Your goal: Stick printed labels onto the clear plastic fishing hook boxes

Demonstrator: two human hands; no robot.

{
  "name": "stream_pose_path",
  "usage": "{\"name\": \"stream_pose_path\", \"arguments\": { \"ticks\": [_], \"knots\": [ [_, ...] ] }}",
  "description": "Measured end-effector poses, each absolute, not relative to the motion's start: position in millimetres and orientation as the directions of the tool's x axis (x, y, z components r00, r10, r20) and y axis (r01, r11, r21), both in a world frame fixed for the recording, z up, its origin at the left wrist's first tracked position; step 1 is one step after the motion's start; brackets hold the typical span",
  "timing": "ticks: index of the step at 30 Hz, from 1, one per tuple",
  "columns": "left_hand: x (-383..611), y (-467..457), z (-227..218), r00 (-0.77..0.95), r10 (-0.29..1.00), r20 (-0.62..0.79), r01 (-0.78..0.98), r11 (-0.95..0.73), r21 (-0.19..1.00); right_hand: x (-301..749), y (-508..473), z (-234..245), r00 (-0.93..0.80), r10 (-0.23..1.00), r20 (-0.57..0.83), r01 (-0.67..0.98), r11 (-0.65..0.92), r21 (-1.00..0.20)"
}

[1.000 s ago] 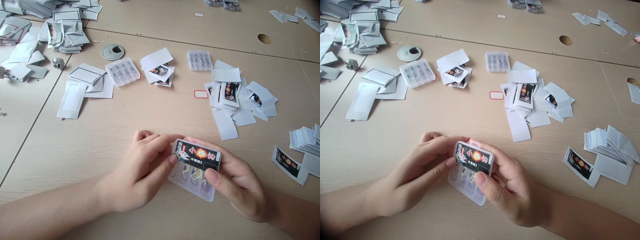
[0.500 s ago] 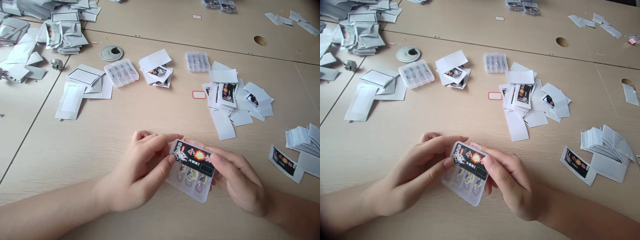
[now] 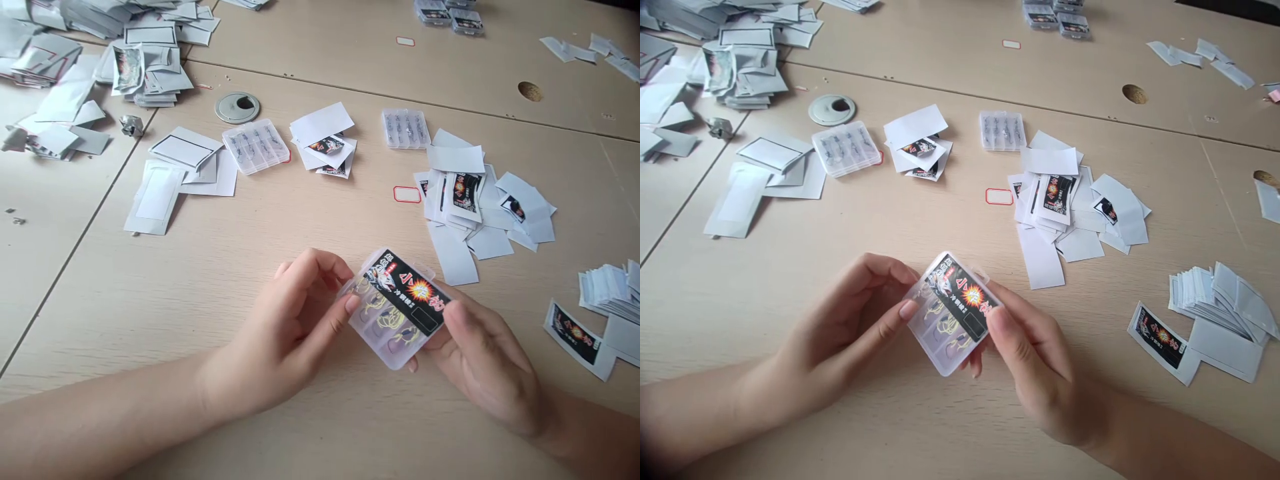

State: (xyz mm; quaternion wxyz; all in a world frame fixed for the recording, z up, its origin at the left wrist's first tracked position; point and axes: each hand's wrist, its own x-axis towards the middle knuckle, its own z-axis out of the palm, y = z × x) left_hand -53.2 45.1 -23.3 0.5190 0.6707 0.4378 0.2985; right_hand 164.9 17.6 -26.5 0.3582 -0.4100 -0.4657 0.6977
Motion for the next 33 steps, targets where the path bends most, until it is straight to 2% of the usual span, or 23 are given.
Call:
{"name": "stream_pose_path", "arguments": {
  "ticks": [7, 11, 18, 33],
  "knots": [
    [-50.2, 46.3, -28.4, 0.328, 0.942, 0.066, 0.251, -0.154, 0.956, 161.1, 9.1, -28.3, -0.45, 0.892, -0.046, -0.058, -0.081, -0.995],
    [-48.2, 43.7, -26.9, 0.337, 0.941, 0.041, 0.18, -0.107, 0.978, 158.4, 2.2, -32.4, -0.415, 0.91, 0.012, 0.028, 0.026, -0.999],
    [-43.1, 35.5, -23.5, 0.338, 0.94, -0.039, -0.056, 0.061, 0.997, 157.7, -0.4, -37.4, -0.392, 0.91, 0.135, 0.13, 0.2, -0.971],
    [-46.0, 38.0, -25.5, 0.385, 0.919, 0.087, 0.026, -0.105, 0.994, 158.8, -3.8, -42.1, -0.34, 0.919, 0.202, 0.224, 0.287, -0.931]
  ]
}}
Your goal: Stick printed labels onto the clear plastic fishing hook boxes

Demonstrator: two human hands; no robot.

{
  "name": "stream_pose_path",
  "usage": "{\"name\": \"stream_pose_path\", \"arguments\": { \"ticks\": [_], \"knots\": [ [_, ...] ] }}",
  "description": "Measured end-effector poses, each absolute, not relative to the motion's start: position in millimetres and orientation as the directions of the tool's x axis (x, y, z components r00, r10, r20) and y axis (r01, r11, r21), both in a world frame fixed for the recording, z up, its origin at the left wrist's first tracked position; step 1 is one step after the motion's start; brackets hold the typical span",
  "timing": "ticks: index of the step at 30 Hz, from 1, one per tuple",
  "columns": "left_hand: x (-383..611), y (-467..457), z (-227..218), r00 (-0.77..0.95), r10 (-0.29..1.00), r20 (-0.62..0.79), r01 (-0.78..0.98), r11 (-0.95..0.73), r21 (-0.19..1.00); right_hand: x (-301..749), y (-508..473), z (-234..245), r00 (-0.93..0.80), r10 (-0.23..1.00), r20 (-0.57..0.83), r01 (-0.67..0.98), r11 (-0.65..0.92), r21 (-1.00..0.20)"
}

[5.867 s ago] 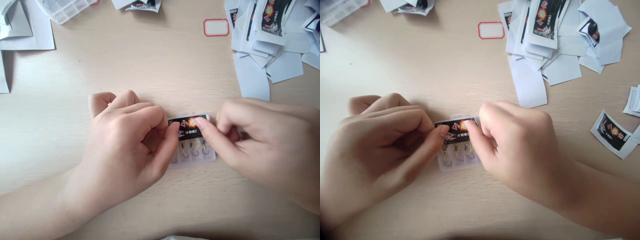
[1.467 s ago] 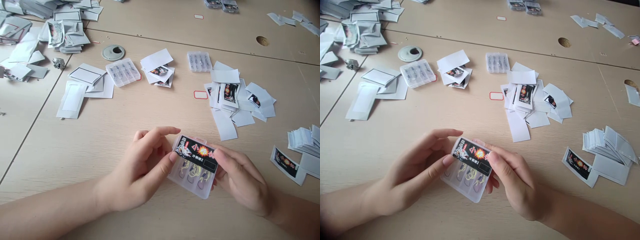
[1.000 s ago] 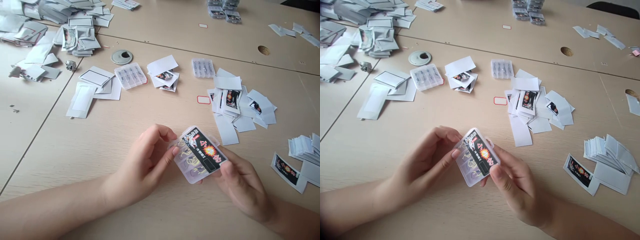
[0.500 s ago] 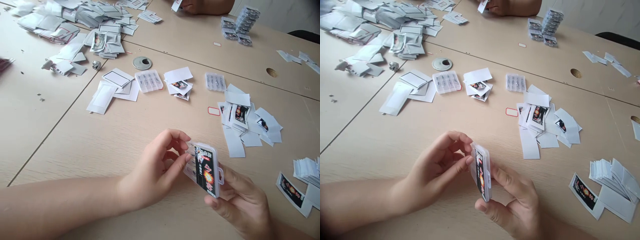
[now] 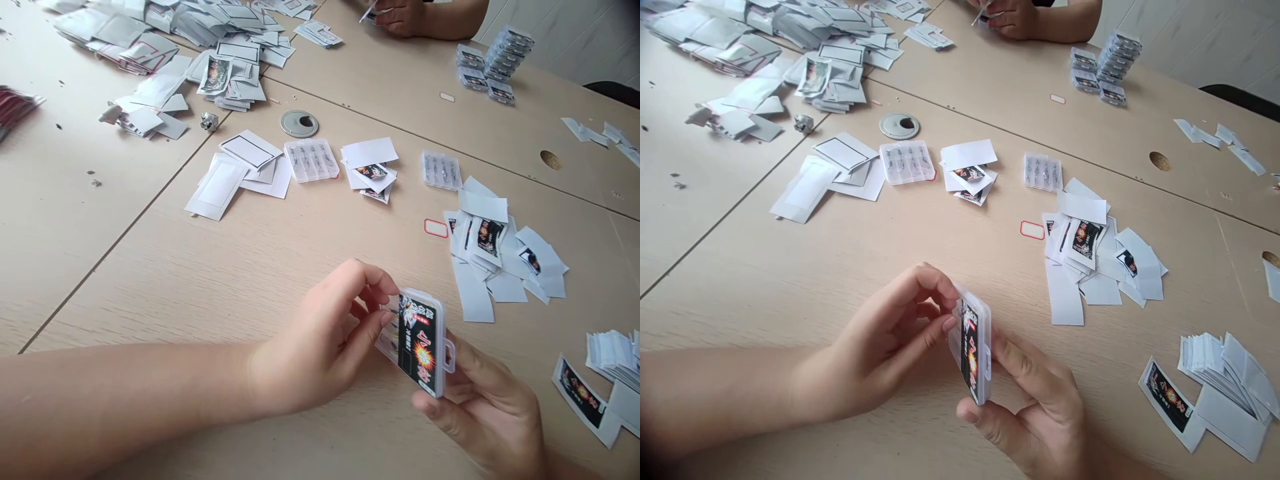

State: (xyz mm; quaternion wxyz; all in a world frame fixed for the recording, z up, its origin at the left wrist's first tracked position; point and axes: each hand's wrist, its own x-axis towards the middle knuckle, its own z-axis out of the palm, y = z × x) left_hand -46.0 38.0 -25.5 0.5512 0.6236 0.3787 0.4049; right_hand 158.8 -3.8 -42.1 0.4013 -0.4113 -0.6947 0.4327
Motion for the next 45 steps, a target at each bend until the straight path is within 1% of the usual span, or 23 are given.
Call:
{"name": "stream_pose_path", "arguments": {
  "ticks": [4, 12, 15, 19, 23, 28, 32, 35, 39, 45],
  "knots": [
    [-46.1, 37.9, -25.2, 0.4, 0.913, 0.074, 0.033, -0.096, 0.995, 159.6, -5.6, -40.2, -0.351, 0.925, 0.144, 0.227, 0.233, -0.946],
    [-47.1, 40.8, -23.1, 0.424, 0.905, 0.029, -0.02, -0.023, 1.0, 157.2, -3.7, -37.6, -0.377, 0.915, 0.147, 0.177, 0.227, -0.958],
    [-46.9, 41.4, -22.8, 0.432, 0.901, 0.045, -0.042, -0.03, 0.999, 157.0, -4.3, -37.6, -0.388, 0.91, 0.145, 0.175, 0.227, -0.958],
    [-45.0, 40.5, -23.2, 0.426, 0.902, 0.069, -0.041, -0.057, 0.998, 157.7, -5.5, -38.6, -0.399, 0.9, 0.178, 0.195, 0.273, -0.942],
    [-43.6, 40.4, -24.2, 0.416, 0.907, 0.065, -0.031, -0.057, 0.998, 156.8, -5.8, -38.7, -0.395, 0.9, 0.185, 0.217, 0.287, -0.933],
    [-43.8, 43.2, -26.2, 0.425, 0.901, 0.085, 0.002, -0.095, 0.995, 151.0, -7.4, -35.3, -0.355, 0.911, 0.208, 0.222, 0.298, -0.928],
    [-42.7, 44.0, -26.4, 0.39, 0.911, 0.132, 0.047, -0.163, 0.986, 147.9, -10.1, -34.3, -0.32, 0.931, 0.177, 0.217, 0.254, -0.943],
    [-41.6, 43.7, -26.0, 0.369, 0.919, 0.141, 0.07, -0.179, 0.981, 146.8, -10.1, -33.9, -0.329, 0.935, 0.134, 0.15, 0.192, -0.97],
    [-41.8, 43.5, -25.9, 0.39, 0.912, 0.131, 0.065, -0.169, 0.984, 145.4, -7.5, -32.8, -0.358, 0.931, 0.075, 0.054, 0.101, -0.993],
    [-44.2, 42.0, -26.9, 0.419, 0.894, 0.161, 0.069, -0.208, 0.976, 146.5, -6.8, -30.6, -0.365, 0.931, 0.028, 0.006, 0.032, -0.999]
  ]
}}
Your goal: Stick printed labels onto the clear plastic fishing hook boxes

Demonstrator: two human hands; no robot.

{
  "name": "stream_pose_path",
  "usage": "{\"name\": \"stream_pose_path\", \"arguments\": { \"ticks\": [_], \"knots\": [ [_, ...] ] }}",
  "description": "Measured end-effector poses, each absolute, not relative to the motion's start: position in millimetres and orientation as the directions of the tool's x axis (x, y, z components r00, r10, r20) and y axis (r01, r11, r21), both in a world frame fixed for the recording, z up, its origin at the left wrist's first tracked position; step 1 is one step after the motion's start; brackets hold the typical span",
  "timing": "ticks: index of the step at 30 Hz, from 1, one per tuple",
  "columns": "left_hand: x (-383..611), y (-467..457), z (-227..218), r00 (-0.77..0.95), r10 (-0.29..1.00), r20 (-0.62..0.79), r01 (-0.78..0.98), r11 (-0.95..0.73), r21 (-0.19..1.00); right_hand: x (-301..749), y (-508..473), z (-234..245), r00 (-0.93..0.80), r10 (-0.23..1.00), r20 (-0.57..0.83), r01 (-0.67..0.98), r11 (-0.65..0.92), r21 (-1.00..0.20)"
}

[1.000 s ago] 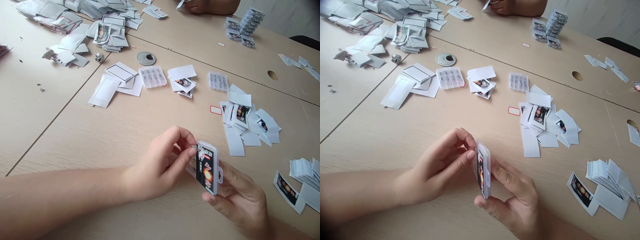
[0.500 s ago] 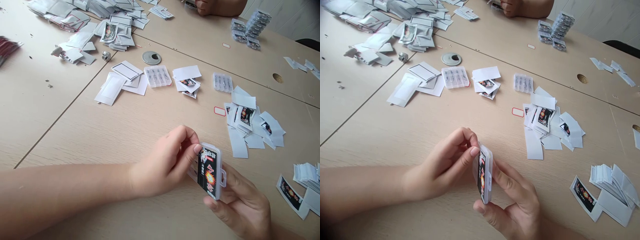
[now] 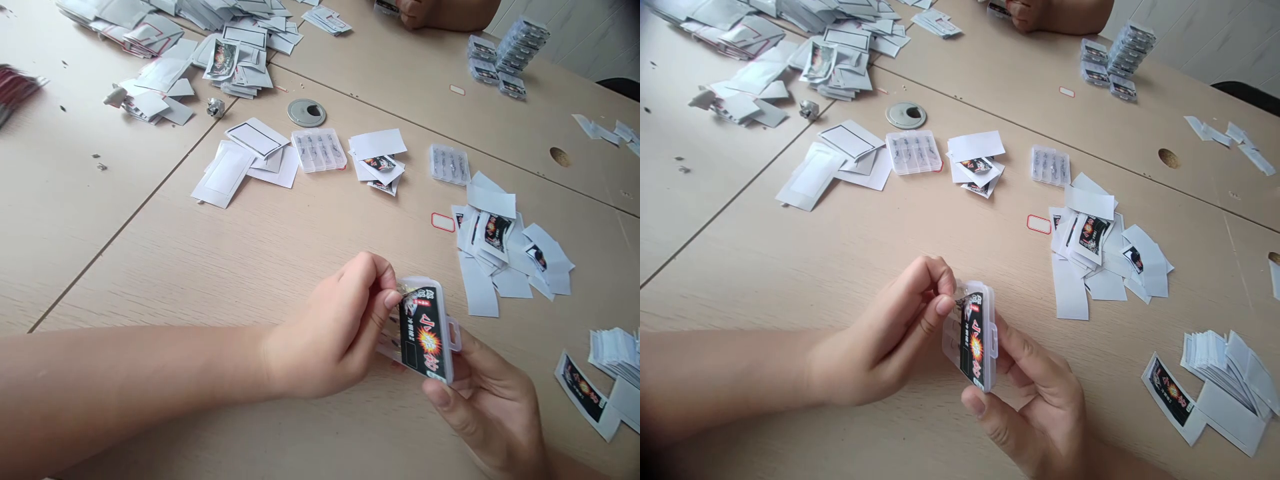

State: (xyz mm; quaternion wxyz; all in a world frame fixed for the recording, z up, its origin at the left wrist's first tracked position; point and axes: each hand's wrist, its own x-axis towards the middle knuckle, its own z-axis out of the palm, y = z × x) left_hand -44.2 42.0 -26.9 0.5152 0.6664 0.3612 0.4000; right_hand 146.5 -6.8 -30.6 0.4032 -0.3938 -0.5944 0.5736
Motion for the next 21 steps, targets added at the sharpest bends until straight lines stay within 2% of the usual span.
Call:
{"name": "stream_pose_path", "arguments": {
  "ticks": [5, 12, 16, 21],
  "knots": [
    [-45.8, 40.8, -25.2, 0.412, 0.898, 0.155, 0.075, -0.203, 0.976, 146.3, -6.6, -29.9, -0.359, 0.933, 0.023, 0.046, 0.042, -0.998],
    [-50.4, 45.8, -17.1, 0.441, 0.895, 0.064, 0.139, -0.139, 0.98, 146.4, -3.8, -30.3, -0.368, 0.929, 0.051, 0.075, 0.085, -0.994],
    [-51.1, 46.0, -11.0, 0.477, 0.877, 0.059, 0.252, -0.201, 0.946, 150.5, -4.4, -30.1, -0.375, 0.92, 0.113, 0.182, 0.193, -0.964],
    [-50.4, 41.7, -9.6, 0.543, 0.835, 0.083, 0.344, -0.312, 0.886, 145.4, -4.2, -26.4, -0.361, 0.896, 0.259, 0.263, 0.364, -0.894]
  ]
}}
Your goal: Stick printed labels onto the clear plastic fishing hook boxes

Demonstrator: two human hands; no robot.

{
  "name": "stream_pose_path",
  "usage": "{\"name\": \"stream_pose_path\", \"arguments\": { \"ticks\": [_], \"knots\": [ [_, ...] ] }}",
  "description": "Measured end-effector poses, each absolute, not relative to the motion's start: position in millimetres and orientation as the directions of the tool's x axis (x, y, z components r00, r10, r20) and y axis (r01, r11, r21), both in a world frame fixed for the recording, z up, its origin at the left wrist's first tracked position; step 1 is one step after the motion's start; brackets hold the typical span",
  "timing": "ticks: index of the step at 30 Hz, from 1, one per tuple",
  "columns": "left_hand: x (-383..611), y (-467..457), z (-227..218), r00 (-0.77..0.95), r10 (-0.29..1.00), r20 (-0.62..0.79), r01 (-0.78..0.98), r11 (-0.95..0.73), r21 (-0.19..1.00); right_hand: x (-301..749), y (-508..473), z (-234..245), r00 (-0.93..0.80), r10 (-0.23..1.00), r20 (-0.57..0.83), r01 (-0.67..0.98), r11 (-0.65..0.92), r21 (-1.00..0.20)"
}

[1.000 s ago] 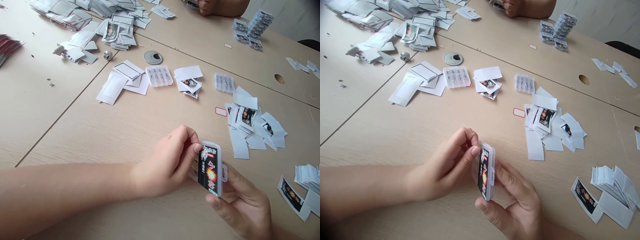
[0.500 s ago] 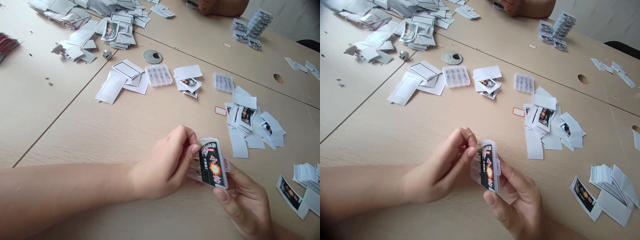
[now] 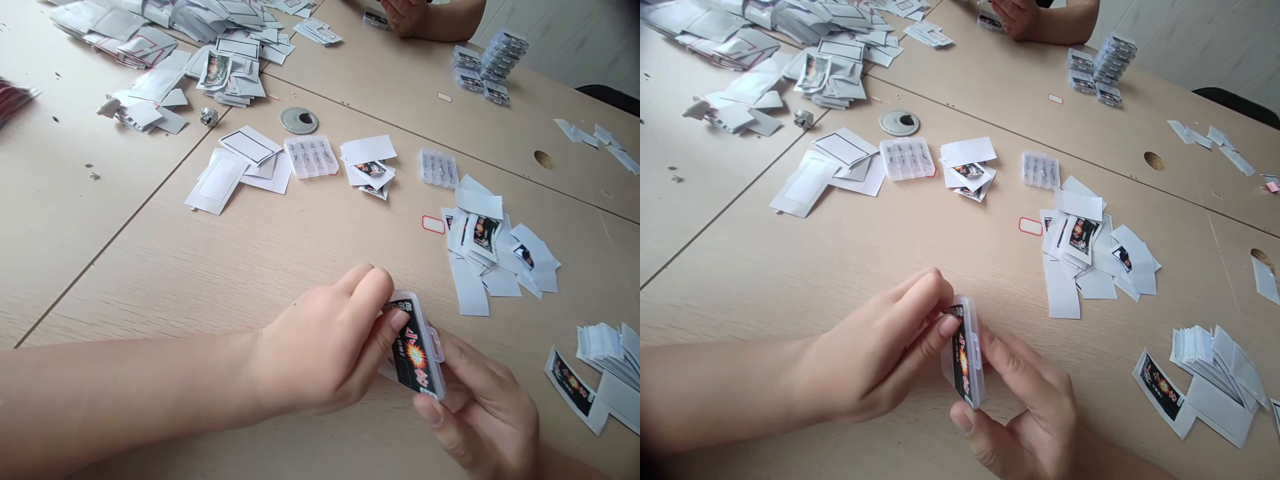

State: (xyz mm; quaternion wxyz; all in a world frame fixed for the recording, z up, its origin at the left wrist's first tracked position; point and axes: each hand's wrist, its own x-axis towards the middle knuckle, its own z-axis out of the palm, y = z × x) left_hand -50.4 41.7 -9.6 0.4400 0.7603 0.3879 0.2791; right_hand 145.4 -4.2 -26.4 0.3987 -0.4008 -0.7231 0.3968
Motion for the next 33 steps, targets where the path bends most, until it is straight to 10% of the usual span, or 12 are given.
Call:
{"name": "stream_pose_path", "arguments": {
  "ticks": [19, 33],
  "knots": [
    [-49.9, 37.7, -11.8, 0.627, 0.734, 0.261, 0.244, -0.502, 0.83, 151.8, -5.5, -32.9, -0.563, 0.816, -0.132, -0.058, -0.199, -0.978],
    [-55.9, 39.3, -16.6, 0.718, 0.524, 0.457, 0.273, -0.817, 0.508, 153.4, -6.7, -27.9, -0.534, 0.84, -0.092, -0.093, -0.167, -0.982]
  ]
}}
